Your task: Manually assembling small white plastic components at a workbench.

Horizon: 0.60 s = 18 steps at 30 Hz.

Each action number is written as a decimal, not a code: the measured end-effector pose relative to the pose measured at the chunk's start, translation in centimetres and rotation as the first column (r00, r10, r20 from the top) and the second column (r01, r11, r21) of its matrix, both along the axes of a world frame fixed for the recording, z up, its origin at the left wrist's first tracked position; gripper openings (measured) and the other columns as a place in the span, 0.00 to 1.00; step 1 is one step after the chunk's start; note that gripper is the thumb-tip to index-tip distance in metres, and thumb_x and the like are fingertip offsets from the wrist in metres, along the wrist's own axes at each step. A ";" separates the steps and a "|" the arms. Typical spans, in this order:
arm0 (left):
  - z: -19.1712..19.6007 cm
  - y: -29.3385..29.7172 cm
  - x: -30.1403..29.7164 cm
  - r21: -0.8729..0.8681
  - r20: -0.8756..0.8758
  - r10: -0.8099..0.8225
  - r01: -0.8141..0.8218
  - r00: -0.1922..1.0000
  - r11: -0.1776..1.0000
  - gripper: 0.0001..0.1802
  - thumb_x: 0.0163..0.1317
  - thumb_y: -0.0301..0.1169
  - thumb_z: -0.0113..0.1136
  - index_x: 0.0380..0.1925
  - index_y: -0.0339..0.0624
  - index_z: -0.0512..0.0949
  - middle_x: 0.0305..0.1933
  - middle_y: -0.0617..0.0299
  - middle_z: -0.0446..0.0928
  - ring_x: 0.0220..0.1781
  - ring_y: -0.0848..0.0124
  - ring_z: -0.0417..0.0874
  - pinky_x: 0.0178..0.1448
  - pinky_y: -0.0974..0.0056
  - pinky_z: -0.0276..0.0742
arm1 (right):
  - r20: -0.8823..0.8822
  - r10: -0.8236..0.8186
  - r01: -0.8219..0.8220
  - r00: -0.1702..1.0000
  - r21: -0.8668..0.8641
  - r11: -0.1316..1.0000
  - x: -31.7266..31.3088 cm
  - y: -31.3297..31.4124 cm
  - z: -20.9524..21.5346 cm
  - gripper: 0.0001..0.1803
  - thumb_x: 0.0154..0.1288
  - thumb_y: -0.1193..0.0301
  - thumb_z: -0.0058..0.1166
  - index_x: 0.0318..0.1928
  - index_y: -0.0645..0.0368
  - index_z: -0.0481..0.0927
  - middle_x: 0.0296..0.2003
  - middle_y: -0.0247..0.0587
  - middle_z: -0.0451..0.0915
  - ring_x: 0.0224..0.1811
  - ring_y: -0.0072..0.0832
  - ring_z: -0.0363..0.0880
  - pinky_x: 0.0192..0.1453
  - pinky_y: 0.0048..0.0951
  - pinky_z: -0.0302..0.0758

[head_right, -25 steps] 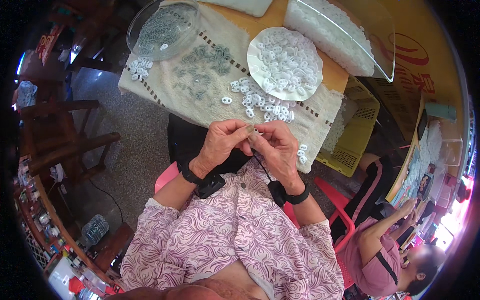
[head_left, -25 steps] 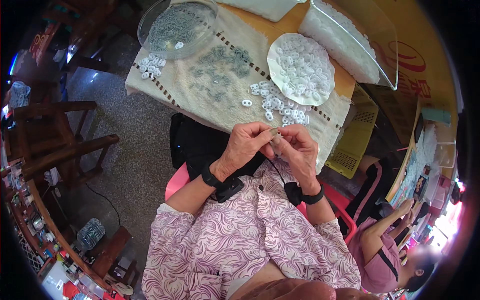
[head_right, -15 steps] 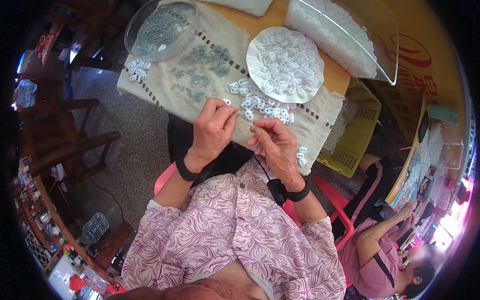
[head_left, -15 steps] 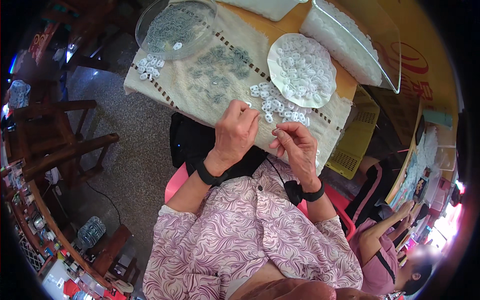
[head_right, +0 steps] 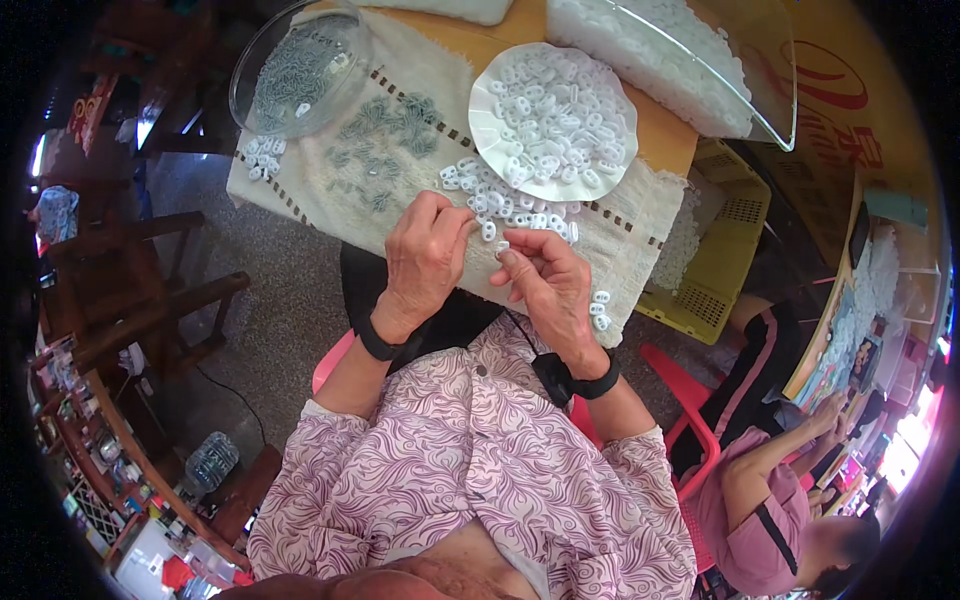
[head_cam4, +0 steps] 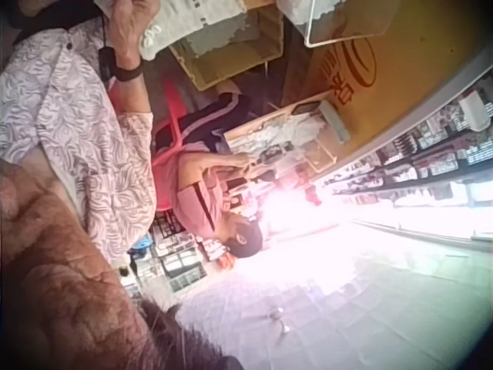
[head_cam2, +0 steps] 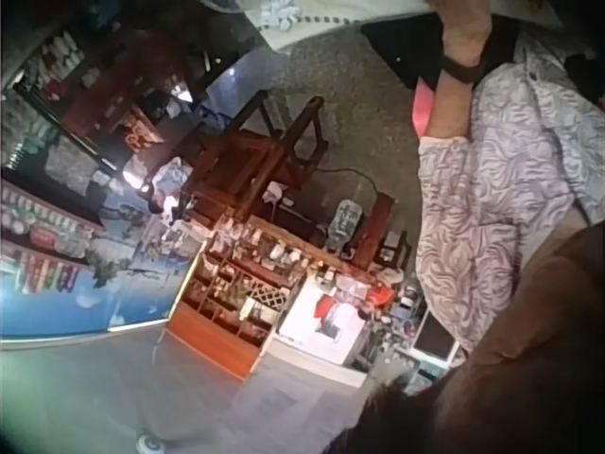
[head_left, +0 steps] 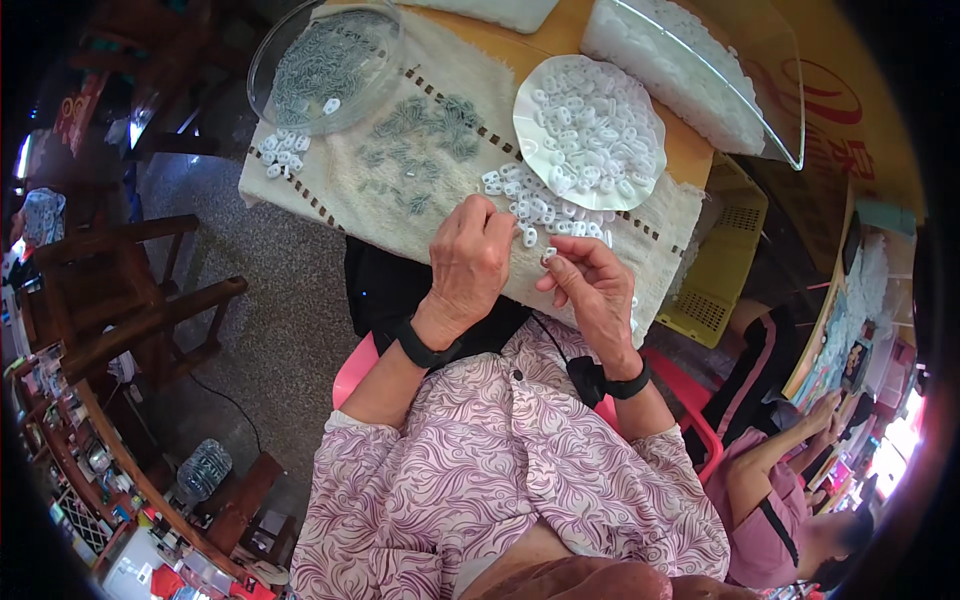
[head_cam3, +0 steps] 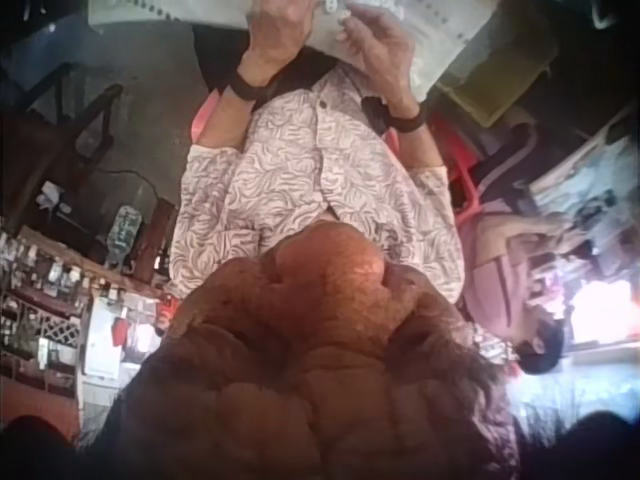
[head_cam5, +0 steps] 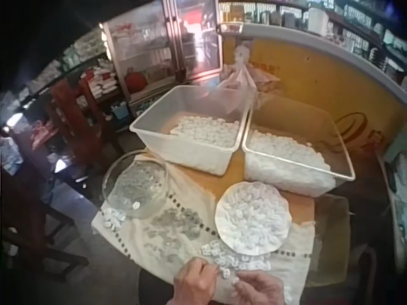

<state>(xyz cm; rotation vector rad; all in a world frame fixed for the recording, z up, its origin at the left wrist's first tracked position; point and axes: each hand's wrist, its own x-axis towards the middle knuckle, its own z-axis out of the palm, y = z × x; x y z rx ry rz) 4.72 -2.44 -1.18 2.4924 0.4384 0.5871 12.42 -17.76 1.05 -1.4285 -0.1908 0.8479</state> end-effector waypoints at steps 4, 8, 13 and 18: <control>0.3 0.3 0.0 0.038 0.109 0.007 -0.011 0.994 0.999 0.09 0.52 0.19 0.61 0.35 0.37 0.76 0.33 0.54 0.72 0.36 0.56 0.77 0.37 0.59 0.74 | -0.042 0.014 -0.013 0.999 0.016 1.000 0.4 0.0 0.0 0.09 0.66 0.77 0.55 0.45 0.67 0.77 0.33 0.36 0.81 0.31 0.17 0.81 0.26 0.14 0.72; -0.3 0.8 -0.8 -0.103 0.204 -0.002 0.024 0.979 0.994 0.06 0.57 0.20 0.60 0.35 0.36 0.76 0.35 0.56 0.75 0.35 0.62 0.79 0.38 0.63 0.75 | -0.045 0.013 -0.012 0.999 0.021 1.000 0.4 0.3 0.2 0.08 0.66 0.76 0.56 0.43 0.67 0.78 0.32 0.35 0.80 0.30 0.17 0.81 0.26 0.14 0.72; 0.7 0.9 -1.8 -0.952 0.075 0.121 0.035 0.990 0.305 0.06 0.61 0.22 0.60 0.38 0.34 0.77 0.34 0.62 0.80 0.30 0.77 0.80 0.37 0.73 0.76 | -0.023 0.043 -0.042 0.999 0.027 0.999 0.0 0.8 0.4 0.09 0.66 0.75 0.56 0.43 0.67 0.78 0.32 0.36 0.80 0.30 0.17 0.81 0.26 0.15 0.72; 0.3 1.1 -2.5 -0.986 0.112 0.099 0.098 0.989 0.135 0.10 0.61 0.21 0.61 0.42 0.32 0.77 0.37 0.62 0.81 0.34 0.77 0.81 0.41 0.73 0.78 | -0.042 0.019 -0.016 0.999 0.058 0.998 -0.4 1.6 0.8 0.10 0.66 0.75 0.56 0.45 0.68 0.77 0.33 0.37 0.81 0.31 0.18 0.82 0.27 0.14 0.73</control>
